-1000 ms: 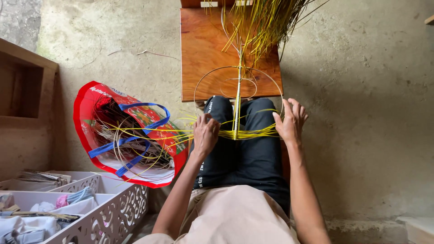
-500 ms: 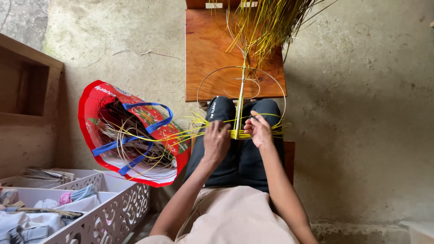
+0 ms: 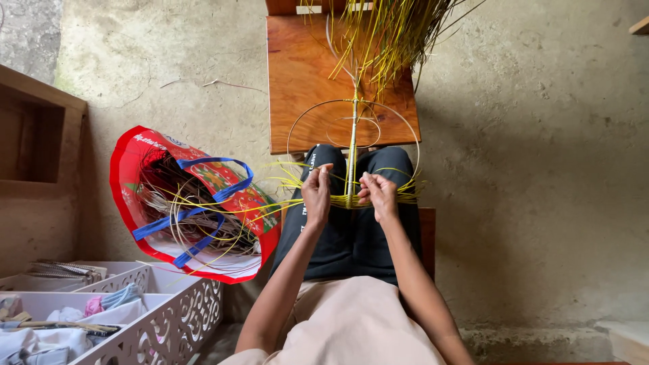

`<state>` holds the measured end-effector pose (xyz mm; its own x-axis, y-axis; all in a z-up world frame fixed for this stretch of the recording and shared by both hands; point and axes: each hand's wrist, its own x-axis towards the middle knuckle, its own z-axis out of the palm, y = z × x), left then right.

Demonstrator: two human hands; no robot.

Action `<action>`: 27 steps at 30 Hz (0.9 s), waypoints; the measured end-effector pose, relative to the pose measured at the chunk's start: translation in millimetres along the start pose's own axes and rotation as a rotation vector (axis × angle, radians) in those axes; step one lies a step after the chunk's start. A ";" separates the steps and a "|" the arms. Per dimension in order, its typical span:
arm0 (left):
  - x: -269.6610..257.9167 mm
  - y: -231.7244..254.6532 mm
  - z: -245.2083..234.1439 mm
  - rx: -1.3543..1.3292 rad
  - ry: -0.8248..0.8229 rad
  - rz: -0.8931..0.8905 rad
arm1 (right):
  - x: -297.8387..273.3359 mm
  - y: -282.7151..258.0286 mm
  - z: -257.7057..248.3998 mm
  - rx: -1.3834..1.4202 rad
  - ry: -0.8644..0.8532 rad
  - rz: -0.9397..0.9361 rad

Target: Weaving yellow fibers around a circular frame to create a craft item

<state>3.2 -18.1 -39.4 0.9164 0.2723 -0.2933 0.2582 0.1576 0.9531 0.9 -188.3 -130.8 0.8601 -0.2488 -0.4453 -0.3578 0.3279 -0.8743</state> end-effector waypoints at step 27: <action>26.5 15.1 29.8 0.738 -0.528 0.415 | -36.7 -41.1 32.0 -0.641 -0.070 -0.722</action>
<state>40.4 -36.8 -30.6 0.9494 -0.3128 -0.0269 -0.1520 -0.5330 0.8324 -4.3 -163.5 -72.3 0.9629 -0.1332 0.2345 0.1528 -0.4473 -0.8813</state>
